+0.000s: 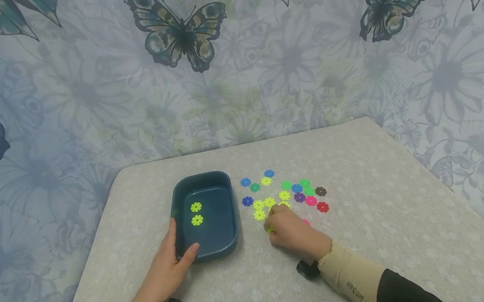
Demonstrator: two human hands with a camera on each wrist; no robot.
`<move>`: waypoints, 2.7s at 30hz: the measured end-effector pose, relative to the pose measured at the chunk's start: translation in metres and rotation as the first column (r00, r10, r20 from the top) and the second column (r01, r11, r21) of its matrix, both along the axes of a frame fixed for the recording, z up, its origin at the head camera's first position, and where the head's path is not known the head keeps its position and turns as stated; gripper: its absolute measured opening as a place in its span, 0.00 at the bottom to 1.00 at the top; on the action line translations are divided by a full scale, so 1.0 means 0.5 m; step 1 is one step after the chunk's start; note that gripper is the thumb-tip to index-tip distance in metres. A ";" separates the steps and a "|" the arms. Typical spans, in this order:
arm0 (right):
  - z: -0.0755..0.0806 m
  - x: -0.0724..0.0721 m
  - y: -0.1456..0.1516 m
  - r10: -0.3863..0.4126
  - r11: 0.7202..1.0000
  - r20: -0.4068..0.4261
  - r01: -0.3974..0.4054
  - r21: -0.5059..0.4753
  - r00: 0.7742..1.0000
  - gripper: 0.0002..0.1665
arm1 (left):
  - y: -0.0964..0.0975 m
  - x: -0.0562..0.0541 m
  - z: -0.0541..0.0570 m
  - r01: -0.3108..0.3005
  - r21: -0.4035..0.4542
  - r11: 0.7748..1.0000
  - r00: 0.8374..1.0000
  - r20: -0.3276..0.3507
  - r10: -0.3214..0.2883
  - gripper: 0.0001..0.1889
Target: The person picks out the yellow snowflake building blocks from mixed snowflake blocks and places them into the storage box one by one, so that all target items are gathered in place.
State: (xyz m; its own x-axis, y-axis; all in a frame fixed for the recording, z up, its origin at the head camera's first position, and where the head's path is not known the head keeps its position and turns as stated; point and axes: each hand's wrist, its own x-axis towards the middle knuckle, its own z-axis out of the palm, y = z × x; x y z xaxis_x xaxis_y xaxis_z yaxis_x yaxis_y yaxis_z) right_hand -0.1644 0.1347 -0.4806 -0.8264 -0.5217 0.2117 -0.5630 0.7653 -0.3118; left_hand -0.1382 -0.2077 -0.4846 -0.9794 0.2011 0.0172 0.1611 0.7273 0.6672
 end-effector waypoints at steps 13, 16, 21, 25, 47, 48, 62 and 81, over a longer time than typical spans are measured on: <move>0.001 -0.001 0.020 0.026 0.996 0.190 -0.009 -0.090 0.981 0.07 | 0.000 0.001 -0.001 -0.004 -0.005 1.000 1.000 -0.001 0.004 0.54; 0.001 -0.002 0.022 -0.034 0.989 0.280 0.073 -0.131 0.959 0.13 | 0.000 0.001 0.000 -0.001 -0.002 1.000 1.000 -0.004 0.001 0.54; -0.005 -0.005 0.022 -0.054 0.983 0.309 0.105 -0.151 0.949 0.12 | 0.000 0.003 0.003 -0.003 0.002 1.000 1.000 0.001 0.003 0.54; -0.005 -0.007 0.016 -0.036 0.987 0.292 0.080 -0.141 0.956 0.11 | -0.001 0.005 0.002 -0.011 -0.002 1.000 1.000 0.016 0.011 0.54; 0.079 -0.046 0.001 -0.056 0.978 0.233 0.100 -0.182 0.971 0.14 | -0.003 0.002 0.002 -0.009 -0.001 1.000 1.000 0.018 0.009 0.54; 0.097 -0.057 -0.007 -0.059 0.974 0.233 0.107 -0.199 0.971 0.14 | -0.004 0.002 0.002 -0.008 0.000 1.000 1.000 0.017 0.008 0.54; 0.220 -0.183 -0.264 0.010 0.959 0.292 0.074 -0.274 0.956 0.18 | -0.005 0.001 -0.002 -0.016 -0.006 1.000 1.000 0.015 0.016 0.54; 0.103 -0.244 -0.331 -0.097 0.994 0.402 0.072 0.077 0.911 0.18 | -0.010 0.001 0.000 -0.001 0.004 1.000 1.000 -0.011 0.001 0.53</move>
